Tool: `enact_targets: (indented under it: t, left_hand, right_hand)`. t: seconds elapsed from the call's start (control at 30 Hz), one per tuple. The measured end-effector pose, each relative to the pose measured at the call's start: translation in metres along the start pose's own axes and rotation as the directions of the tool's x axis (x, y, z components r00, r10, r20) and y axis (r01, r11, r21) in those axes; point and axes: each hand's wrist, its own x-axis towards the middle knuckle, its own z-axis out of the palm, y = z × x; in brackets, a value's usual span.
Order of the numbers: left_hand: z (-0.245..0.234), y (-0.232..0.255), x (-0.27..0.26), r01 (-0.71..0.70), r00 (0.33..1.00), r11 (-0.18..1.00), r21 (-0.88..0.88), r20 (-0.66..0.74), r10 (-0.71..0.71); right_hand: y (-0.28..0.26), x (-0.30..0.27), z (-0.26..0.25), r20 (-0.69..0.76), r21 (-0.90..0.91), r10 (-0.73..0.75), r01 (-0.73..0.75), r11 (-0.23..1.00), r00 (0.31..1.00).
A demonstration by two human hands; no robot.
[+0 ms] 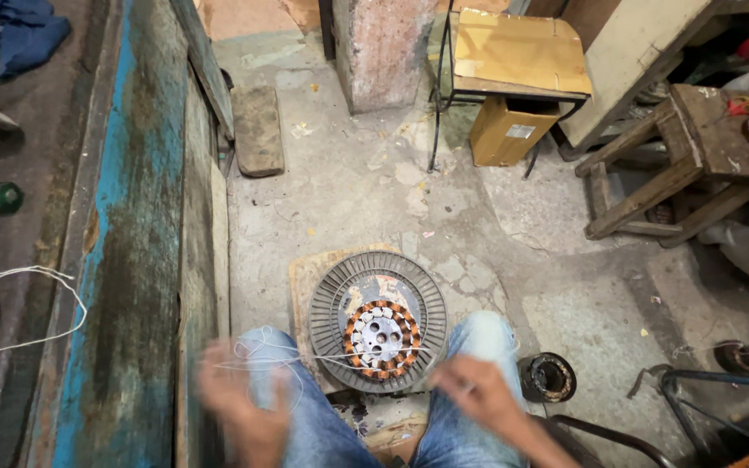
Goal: The person sits on the floor and winds white string around the slots of a motor stator. They repeatedly pull the string, thread it through the slots, and tie it off to secure the windings.
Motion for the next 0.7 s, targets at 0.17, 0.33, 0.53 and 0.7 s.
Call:
enact_targets:
  t: [0.17, 0.33, 0.53, 0.7]
  left_hand:
    - [0.036, -0.01, -0.073, -0.202, 0.505, 0.919, -0.338, 0.768, 0.393]
    - [0.007, -0.059, -0.06, 0.533, 0.631, 0.815, -0.226, 0.749, -0.205]
    - [-0.031, -0.078, -0.007, 0.558, 0.83, 0.818, -0.139, 0.103, -0.548]
    - [0.001, -0.059, -0.041, 0.753, 0.54, 0.655, -0.06, 0.626, -0.563]
  right_hand:
    - [-0.028, -0.016, 0.031, 0.176, 0.169, -0.378, 0.351, 0.921, 0.909]
    - [0.016, -0.003, -0.014, 0.076, -0.1, -0.061, 0.068, 0.993, 0.995]
    - [0.046, 0.005, -0.123, -0.598, 0.687, 0.328, 0.257, 0.679, 0.731]
    - [0.04, -0.003, -0.171, -0.68, 0.733, 0.497, 0.489, 0.472, 0.54]
